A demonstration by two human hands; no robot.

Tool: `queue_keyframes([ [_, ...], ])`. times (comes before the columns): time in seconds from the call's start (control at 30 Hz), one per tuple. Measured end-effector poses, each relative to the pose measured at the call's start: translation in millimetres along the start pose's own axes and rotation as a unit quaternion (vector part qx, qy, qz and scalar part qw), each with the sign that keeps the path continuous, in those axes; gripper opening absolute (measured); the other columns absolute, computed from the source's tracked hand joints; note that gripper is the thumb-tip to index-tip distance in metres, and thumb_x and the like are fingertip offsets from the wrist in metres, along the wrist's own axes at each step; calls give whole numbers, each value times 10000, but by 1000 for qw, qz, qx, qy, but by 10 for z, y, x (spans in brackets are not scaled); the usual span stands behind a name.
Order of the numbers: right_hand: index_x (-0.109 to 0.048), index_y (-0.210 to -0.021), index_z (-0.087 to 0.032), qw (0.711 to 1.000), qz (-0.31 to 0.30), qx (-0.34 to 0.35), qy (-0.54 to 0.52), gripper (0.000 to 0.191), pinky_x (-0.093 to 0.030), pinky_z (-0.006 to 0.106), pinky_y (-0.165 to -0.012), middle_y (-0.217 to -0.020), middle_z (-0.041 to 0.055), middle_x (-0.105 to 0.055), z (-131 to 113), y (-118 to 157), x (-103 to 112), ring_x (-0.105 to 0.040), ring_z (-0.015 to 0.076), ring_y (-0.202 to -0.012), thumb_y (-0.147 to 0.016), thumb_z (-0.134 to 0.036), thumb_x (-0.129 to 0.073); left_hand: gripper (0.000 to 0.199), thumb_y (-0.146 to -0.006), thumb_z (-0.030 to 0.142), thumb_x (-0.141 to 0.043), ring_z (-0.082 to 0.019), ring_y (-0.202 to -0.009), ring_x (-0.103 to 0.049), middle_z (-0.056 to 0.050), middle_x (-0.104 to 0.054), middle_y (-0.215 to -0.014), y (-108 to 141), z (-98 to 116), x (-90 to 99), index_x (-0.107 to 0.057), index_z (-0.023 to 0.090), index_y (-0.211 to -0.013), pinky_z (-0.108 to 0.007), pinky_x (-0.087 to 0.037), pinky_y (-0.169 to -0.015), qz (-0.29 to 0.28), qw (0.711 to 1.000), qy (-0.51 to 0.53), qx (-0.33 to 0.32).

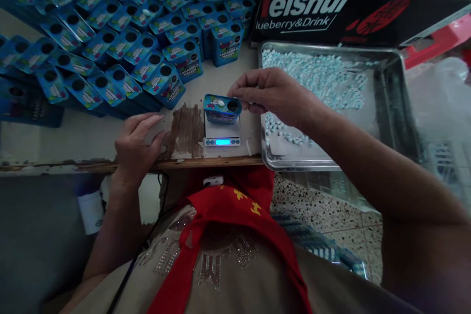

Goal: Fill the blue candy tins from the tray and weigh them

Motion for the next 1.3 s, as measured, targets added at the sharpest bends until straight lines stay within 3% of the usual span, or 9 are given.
queue_keyframes([
  [0.17,-755,-921,-192,1000,-3,17,-12,179,-368,239,-506,-686,-11,-609,-75,5,-63,-474,96,-593,-957,-289,-902,252,-1082,508,-758,-259,-1151,-774,-38,-840,-1199,-270,413,227,-784,317,-1245,-456,-621,-1068,88,995,51,-8],
  [0.33,-774,-925,-190,999,21,29,27,129,-348,244,-499,-677,-8,-616,-66,31,-24,-481,102,-596,-966,-251,-881,229,-1106,519,-732,-248,-1121,-730,-42,-799,-1096,-692,948,99,-784,296,-1104,-468,-586,-1070,60,995,74,-38],
  [0.47,-781,-936,-206,999,38,30,-3,126,-349,245,-507,-692,-8,-627,-33,67,69,-479,100,-594,-986,-283,-866,181,-1001,435,-885,-293,-1138,-694,-75,-765,-1140,-950,1215,-203,-821,274,-1053,-492,-570,-1044,-21,997,44,-55],
  [0.6,-771,-945,-192,998,50,24,-38,124,-342,235,-499,-701,-14,-620,-20,88,126,-476,84,-577,-1016,-267,-839,116,-936,323,-930,-353,-1192,-663,-101,-726,-1149,-1029,1174,-431,-842,264,-985,-540,-562,-1039,-83,995,44,-24],
  [0.87,-766,-875,-202,998,46,7,-48,164,-352,229,-506,-679,-15,-616,19,52,58,-519,88,-591,-1002,-249,-860,48,-957,322,-886,-326,-1192,-642,-84,-706,-1172,-1003,1155,-501,-854,290,-973,-530,-559,-1046,-81,993,84,-13],
  [1.0,-762,-861,-215,997,51,-3,-53,189,-350,238,-504,-672,-14,-617,70,53,54,-505,94,-579,-992,-286,-878,37,-972,292,-864,-297,-1174,-664,-72,-729,-1155,-1063,1286,-639,-840,277,-948,-542,-551,-1075,-95,990,107,-12],
  [1.13,-751,-865,-216,996,73,-5,-59,211,-337,249,-500,-673,-15,-613,89,73,88,-491,98,-577,-990,-320,-886,72,-988,297,-872,-238,-1072,-715,-42,-753,-1038,-1103,1314,-782,-837,267,-933,-498,-580,-1042,-121,972,201,7],
  [1.2,-758,-883,-215,994,88,-5,-57,190,-327,254,-499,-679,-12,-618,84,85,115,-489,100,-582,-1006,-312,-866,80,-973,303,-898,-228,-1045,-725,-28,-763,-1025,-1094,1206,-667,-833,279,-934,-474,-592,-1026,-73,966,248,22],
  [1.3,-779,-900,-212,995,89,-9,-40,156,-325,258,-509,-680,-10,-621,81,76,94,-483,100,-586,-1016,-289,-850,96,-955,290,-917,-238,-1064,-725,-20,-782,-1047,-985,921,-318,-822,299,-947,-465,-586,-1044,44,962,266,42],
])
Point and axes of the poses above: each hand's wrist, its own y-axis away from the middle knuckle, its own x-axis out of the back of the hand, z = x × y, the point moved 10 cm from there along -y, towards the middle knuckle
